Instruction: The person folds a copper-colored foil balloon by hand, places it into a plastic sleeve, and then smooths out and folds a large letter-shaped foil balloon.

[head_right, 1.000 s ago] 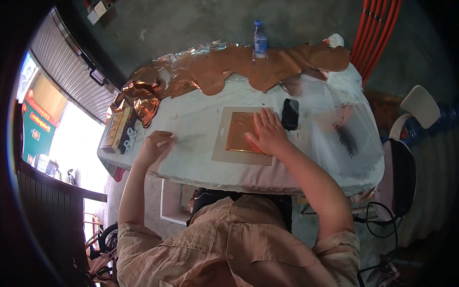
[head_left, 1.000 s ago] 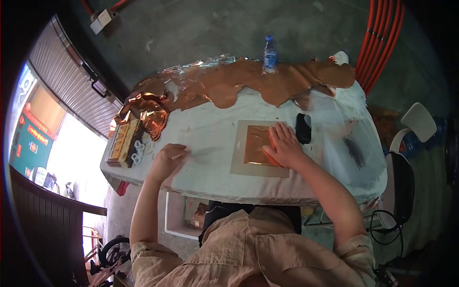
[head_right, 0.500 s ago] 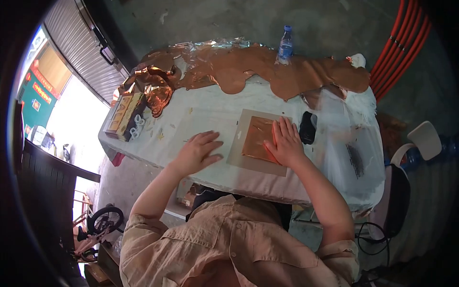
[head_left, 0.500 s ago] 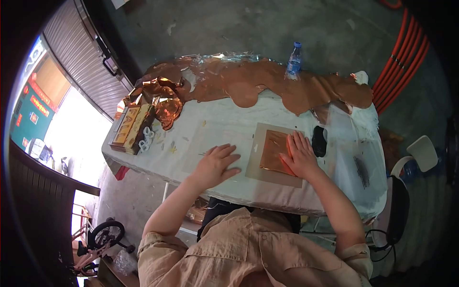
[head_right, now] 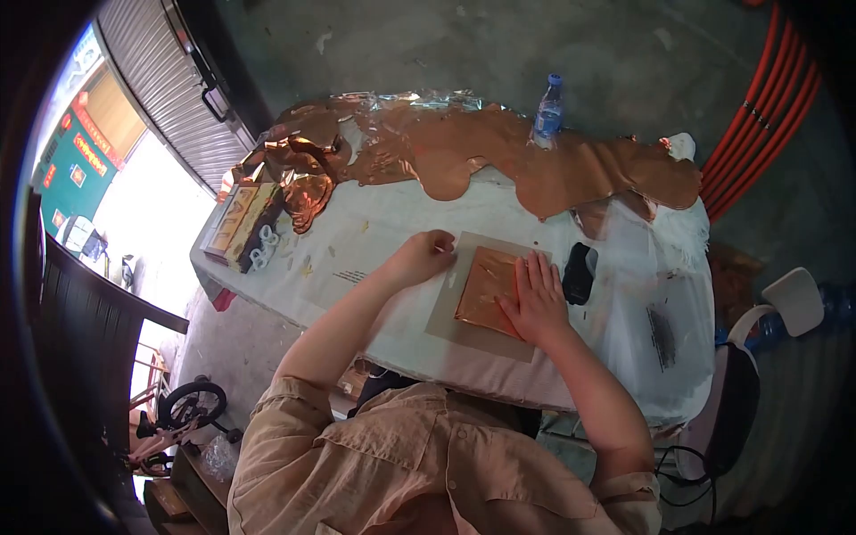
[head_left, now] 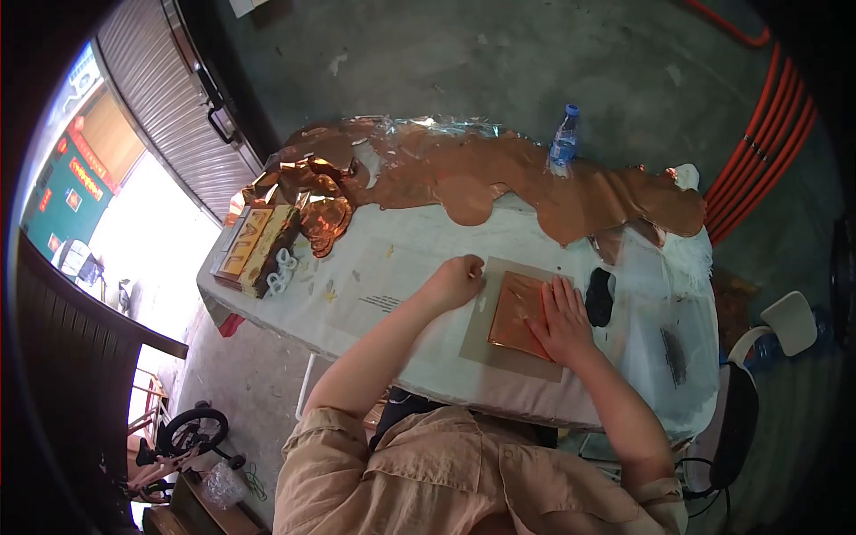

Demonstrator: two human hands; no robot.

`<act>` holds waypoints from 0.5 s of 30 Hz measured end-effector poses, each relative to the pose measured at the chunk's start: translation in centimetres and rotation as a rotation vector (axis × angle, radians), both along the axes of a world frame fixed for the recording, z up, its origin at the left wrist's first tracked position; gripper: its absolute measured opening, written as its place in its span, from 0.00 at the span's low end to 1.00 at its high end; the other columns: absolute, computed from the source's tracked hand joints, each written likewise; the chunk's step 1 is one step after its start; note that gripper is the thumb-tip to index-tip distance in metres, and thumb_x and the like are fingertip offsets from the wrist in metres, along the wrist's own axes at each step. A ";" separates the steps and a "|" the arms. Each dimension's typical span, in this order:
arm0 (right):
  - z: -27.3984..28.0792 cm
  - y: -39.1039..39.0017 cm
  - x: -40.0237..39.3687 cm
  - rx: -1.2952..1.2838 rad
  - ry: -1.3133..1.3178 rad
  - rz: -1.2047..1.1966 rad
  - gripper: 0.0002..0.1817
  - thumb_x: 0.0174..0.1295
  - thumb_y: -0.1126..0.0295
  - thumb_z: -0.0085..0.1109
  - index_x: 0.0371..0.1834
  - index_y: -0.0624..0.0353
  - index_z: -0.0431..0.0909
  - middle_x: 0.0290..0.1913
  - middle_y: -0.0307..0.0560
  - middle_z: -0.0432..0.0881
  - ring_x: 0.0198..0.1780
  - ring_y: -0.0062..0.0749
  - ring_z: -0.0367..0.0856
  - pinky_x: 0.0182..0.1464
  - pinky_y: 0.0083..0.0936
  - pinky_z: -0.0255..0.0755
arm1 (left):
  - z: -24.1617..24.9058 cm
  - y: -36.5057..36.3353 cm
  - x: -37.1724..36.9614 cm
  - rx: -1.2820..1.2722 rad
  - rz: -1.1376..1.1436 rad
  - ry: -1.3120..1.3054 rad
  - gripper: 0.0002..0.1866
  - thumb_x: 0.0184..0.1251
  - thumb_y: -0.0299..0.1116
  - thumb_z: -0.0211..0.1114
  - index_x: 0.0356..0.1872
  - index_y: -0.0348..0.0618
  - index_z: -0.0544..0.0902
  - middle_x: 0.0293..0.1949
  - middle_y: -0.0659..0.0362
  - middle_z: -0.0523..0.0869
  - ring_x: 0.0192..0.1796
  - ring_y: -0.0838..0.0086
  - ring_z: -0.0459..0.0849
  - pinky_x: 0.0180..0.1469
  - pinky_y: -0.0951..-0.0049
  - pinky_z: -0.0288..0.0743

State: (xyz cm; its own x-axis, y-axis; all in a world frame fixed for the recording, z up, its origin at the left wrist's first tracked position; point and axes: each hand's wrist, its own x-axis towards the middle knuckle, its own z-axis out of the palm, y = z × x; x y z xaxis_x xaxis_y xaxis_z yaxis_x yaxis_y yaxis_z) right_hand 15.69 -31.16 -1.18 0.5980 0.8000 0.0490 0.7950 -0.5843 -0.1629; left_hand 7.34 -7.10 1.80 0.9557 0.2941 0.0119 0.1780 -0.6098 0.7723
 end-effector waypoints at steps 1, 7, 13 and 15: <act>-0.1 -0.1 0.0 0.002 -0.002 -0.007 0.41 0.68 0.46 0.43 0.75 0.63 0.47 0.76 0.60 0.46 0.78 0.48 0.41 0.76 0.43 0.34 | -0.2 0.0 1.0 -0.099 0.062 0.092 0.18 0.60 0.30 0.63 0.50 0.32 0.79 0.37 0.51 0.85 0.36 0.70 0.84 0.40 0.71 0.78; -0.6 -0.2 0.0 0.041 0.001 0.012 0.41 0.66 0.45 0.44 0.74 0.65 0.50 0.75 0.62 0.48 0.77 0.50 0.42 0.76 0.45 0.34 | -1.0 1.6 2.8 -0.393 0.029 0.182 0.17 0.62 0.31 0.64 0.49 0.30 0.79 0.31 0.56 0.85 0.33 0.74 0.82 0.36 0.73 0.77; -0.1 -0.1 -0.2 0.032 -0.025 0.004 0.40 0.69 0.45 0.41 0.73 0.65 0.50 0.75 0.63 0.49 0.77 0.50 0.44 0.76 0.44 0.37 | 0.8 4.4 -2.6 0.267 0.014 0.056 0.14 0.57 0.36 0.68 0.43 0.43 0.83 0.38 0.52 0.84 0.41 0.59 0.83 0.44 0.62 0.77; 0.0 0.0 -0.1 0.041 -0.021 0.003 0.39 0.68 0.46 0.41 0.73 0.65 0.51 0.75 0.63 0.50 0.77 0.50 0.45 0.76 0.44 0.37 | 2.1 3.5 -6.7 0.419 0.045 0.118 0.18 0.54 0.41 0.70 0.45 0.44 0.83 0.47 0.50 0.81 0.50 0.55 0.80 0.50 0.58 0.75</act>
